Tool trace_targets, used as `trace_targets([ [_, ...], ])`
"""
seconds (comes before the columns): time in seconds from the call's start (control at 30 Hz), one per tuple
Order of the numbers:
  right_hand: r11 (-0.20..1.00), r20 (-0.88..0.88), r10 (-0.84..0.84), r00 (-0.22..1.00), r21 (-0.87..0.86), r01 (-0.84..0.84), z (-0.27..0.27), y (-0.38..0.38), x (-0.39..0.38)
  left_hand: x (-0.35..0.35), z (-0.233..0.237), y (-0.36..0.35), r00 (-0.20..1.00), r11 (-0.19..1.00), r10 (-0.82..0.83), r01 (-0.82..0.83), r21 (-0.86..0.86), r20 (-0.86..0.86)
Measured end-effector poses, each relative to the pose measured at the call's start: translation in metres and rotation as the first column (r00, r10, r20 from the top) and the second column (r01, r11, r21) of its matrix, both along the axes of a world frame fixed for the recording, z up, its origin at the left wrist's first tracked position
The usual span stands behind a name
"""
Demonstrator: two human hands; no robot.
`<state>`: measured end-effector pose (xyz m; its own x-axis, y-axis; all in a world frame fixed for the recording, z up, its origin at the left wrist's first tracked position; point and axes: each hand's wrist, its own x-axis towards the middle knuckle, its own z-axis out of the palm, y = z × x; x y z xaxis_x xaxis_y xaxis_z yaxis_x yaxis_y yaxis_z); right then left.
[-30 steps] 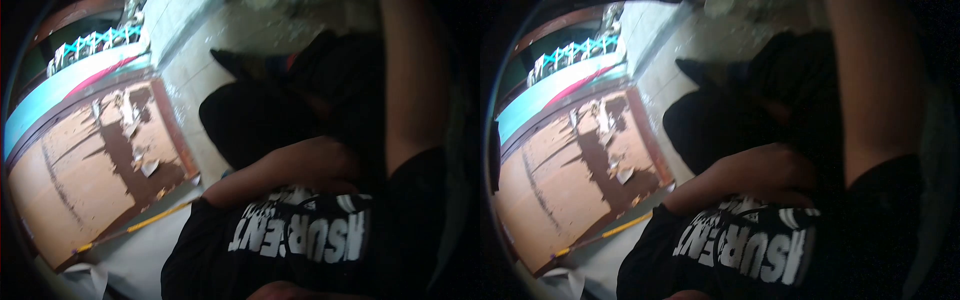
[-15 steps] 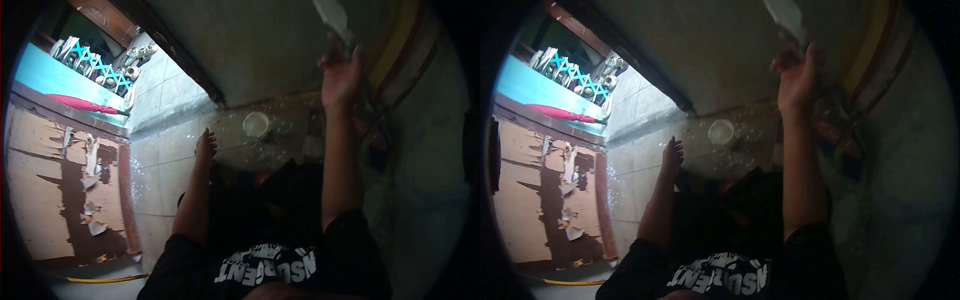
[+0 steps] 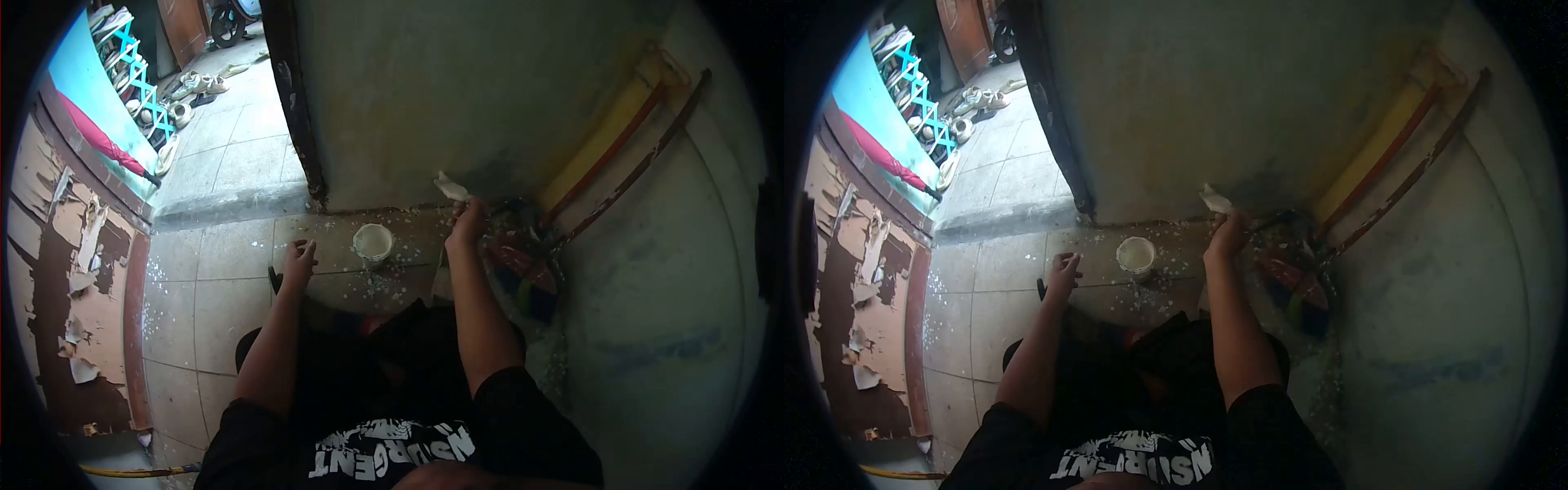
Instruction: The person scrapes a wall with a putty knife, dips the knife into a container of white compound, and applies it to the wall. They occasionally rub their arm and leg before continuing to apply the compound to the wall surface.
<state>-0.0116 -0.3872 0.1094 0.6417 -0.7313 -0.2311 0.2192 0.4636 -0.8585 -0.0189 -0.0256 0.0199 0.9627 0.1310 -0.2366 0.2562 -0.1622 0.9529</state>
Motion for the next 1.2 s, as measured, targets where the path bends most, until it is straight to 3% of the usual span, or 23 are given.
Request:
trace_targets([
  [0.2, 0.993, -0.133, 0.095, 0.987, -0.061, -0.104, 0.006, 0.027, 0.003, 0.006, -0.013, 0.001, 0.998, 0.999, 0.012, -0.01, -0.033, 0.061],
  [0.3, 0.965, -0.156, 0.261, 0.953, 0.046, -0.257, 0.01, 0.034, 0.015, 0.005, -0.014, 0.0, 0.998, 1.0, 0.011, -0.01, -0.009, 0.069],
  [0.37, 0.896, 0.091, 0.435, 0.896, 0.054, -0.44, 0.019, 0.034, 0.022, 0.005, -0.015, -0.002, 0.998, 1.0, 0.018, -0.018, 0.004, 0.064],
  [0.4, 0.888, 0.077, 0.453, 0.888, 0.048, -0.457, 0.035, 0.04, 0.023, 0.006, -0.016, -0.002, 0.997, 1.0, 0.011, -0.011, 0.005, 0.082],
  [0.47, 0.879, 0.334, 0.463, 0.821, -0.05, -0.475, 0.075, 0.048, 0.019, 0.005, -0.016, -0.003, 0.996, 1.0, 0.015, -0.015, 0.003, 0.089],
  [0.57, 0.854, 0.411, 0.512, 0.754, -0.15, -0.498, 0.131, 0.063, -0.005, 0.003, -0.01, -0.003, 0.997, 1.0, 0.02, -0.019, -0.011, 0.073],
  [0.63, 0.888, 0.549, 0.459, 0.698, -0.302, -0.347, 0.15, 0.074, -0.021, 0.003, -0.011, -0.004, 0.992, 1.0, -0.007, 0.007, 0.002, 0.124],
  [0.73, 0.848, 0.595, 0.518, 0.614, -0.454, -0.274, 0.146, 0.08, -0.032, 0.006, -0.016, -0.004, 0.994, 1.0, -0.011, 0.013, -0.017, 0.106],
  [0.87, 0.842, 0.458, 0.504, 0.732, -0.448, -0.299, 0.095, 0.083, -0.032, 0.007, -0.021, -0.002, 0.993, 1.0, -0.007, 0.004, 0.028, 0.117],
  [0.93, 0.857, 0.006, 0.424, 0.906, -0.328, -0.399, 0.079, 0.094, -0.032, 0.004, -0.014, -0.003, 0.993, 1.0, 0.012, -0.009, -0.026, 0.115],
  [0.97, 0.854, 0.002, 0.425, 0.905, -0.331, -0.401, 0.067, 0.095, -0.028, 0.004, -0.015, -0.003, 0.994, 0.999, 0.014, -0.011, -0.03, 0.112],
  [1.03, 0.853, -0.116, 0.486, 0.866, -0.154, -0.499, 0.039, 0.092, -0.014, 0.006, -0.018, -0.001, 0.995, 1.0, -0.018, 0.017, 0.014, 0.098],
  [1.13, 0.803, -0.094, 0.556, 0.826, -0.194, -0.563, 0.002, 0.083, 0.018, 0.012, -0.035, 0.0, 0.996, 0.998, -0.033, 0.028, 0.061, 0.083],
  [1.2, 0.8, -0.022, 0.557, 0.83, -0.255, -0.544, 0.012, 0.082, 0.03, 0.007, -0.023, -0.002, 0.997, 0.997, -0.037, 0.033, 0.072, 0.063],
])
